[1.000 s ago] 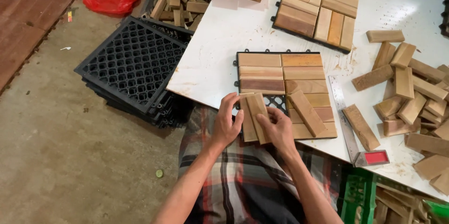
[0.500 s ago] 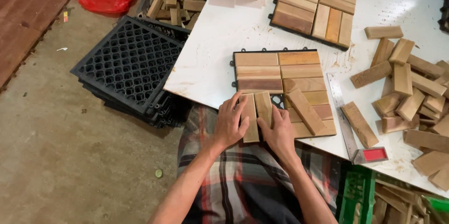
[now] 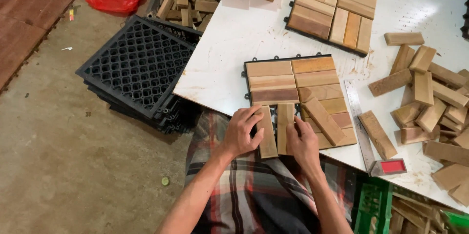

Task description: Assembling interlocking wooden floor tiles by manually placing small wooden blocks into a plastic grid base.

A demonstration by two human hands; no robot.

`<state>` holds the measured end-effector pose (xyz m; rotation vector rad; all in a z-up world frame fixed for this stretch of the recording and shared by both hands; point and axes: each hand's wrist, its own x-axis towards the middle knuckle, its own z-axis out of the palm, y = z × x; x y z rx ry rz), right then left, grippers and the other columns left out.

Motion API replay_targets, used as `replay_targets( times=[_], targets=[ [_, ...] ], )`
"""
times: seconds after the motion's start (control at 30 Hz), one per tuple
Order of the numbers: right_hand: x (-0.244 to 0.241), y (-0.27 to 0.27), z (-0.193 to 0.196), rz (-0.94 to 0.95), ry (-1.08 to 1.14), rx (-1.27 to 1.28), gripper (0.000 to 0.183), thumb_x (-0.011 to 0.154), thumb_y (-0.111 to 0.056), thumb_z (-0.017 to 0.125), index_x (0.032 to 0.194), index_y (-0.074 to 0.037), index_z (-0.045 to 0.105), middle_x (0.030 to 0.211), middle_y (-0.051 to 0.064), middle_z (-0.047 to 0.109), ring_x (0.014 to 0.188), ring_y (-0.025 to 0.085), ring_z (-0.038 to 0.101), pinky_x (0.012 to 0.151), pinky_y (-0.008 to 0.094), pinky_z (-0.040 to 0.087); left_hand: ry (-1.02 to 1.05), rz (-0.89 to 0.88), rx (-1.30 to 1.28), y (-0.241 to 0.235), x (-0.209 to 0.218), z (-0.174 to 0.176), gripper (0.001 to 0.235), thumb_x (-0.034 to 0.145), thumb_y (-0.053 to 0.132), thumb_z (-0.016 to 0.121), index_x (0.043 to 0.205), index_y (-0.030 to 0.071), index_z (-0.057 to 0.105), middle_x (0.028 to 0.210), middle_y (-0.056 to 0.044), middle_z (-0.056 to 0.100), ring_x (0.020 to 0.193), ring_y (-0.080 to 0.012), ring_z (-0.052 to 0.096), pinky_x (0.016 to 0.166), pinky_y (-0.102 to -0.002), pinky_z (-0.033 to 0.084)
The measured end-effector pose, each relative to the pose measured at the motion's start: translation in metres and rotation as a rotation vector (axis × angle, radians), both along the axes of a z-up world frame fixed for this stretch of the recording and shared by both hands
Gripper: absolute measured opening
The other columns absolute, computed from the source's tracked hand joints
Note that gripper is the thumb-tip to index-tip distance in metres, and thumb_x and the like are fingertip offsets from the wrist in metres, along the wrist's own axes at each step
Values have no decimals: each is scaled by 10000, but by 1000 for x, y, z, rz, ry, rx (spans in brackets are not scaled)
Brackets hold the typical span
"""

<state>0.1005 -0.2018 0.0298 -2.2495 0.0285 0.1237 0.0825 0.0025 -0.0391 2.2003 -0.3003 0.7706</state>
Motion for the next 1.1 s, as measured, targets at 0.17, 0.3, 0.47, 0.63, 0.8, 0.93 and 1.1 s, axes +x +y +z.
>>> replay_targets(
  times=[0.17,0.3,0.47,0.63,0.8,0.93,1.1],
  targets=[
    [-7,8,18,133,-13,-200,445,1041,-336,554,1439,-147,621,1051,94,663,994,313,699,823,439,577,2,3,97,-4,-2,3,448,825,455,625,1134,137,691,1320,-51,643,1017,-277,620,889,-427,505],
    [-7,7,14,70,-57,-121,471,977,-244,671,1410,-63,625,1026,138,666,976,275,689,823,398,568,40,22,104,-7,-8,16,661,783,567,625,1271,120,604,1456,-138,511,1068,-327,587,959,-492,467],
    [-2,-3,6,110,-38,-165,381,1016,-239,610,1373,-120,673,980,111,640,942,290,690,801,414,571,83,20,156,-6,-8,16,777,806,670,567,1371,137,533,1522,-169,425,1114,-335,555,999,-501,425],
    [3,-4,5,194,-16,-416,399,1009,-411,587,1344,-218,683,1059,40,649,961,308,704,811,446,590,77,33,182,-9,-4,13,744,837,635,543,1394,142,512,1539,-180,406,1105,-329,547,996,-495,433],
    [-4,2,-8,243,-35,-458,529,1019,-441,547,1449,-134,560,1165,68,601,987,339,694,812,479,590,100,97,51,-9,5,6,567,975,421,508,1447,106,509,1604,-192,352,1235,-406,546,1036,-528,432],
    [-6,14,-3,186,-80,-320,518,1023,-384,593,1433,-70,551,1158,111,581,1046,370,673,839,497,574,86,15,-111,-7,6,5,705,957,567,545,1465,81,490,1591,-223,368,1344,-473,482,1065,-577,410],
    [11,9,-17,158,-71,-101,487,978,-298,674,1403,-70,604,1106,103,633,1056,328,681,873,454,557,43,-86,41,-13,-9,24,935,725,782,637,1420,163,544,1568,-176,416,1407,-487,402,1106,-622,344]
  ],
)
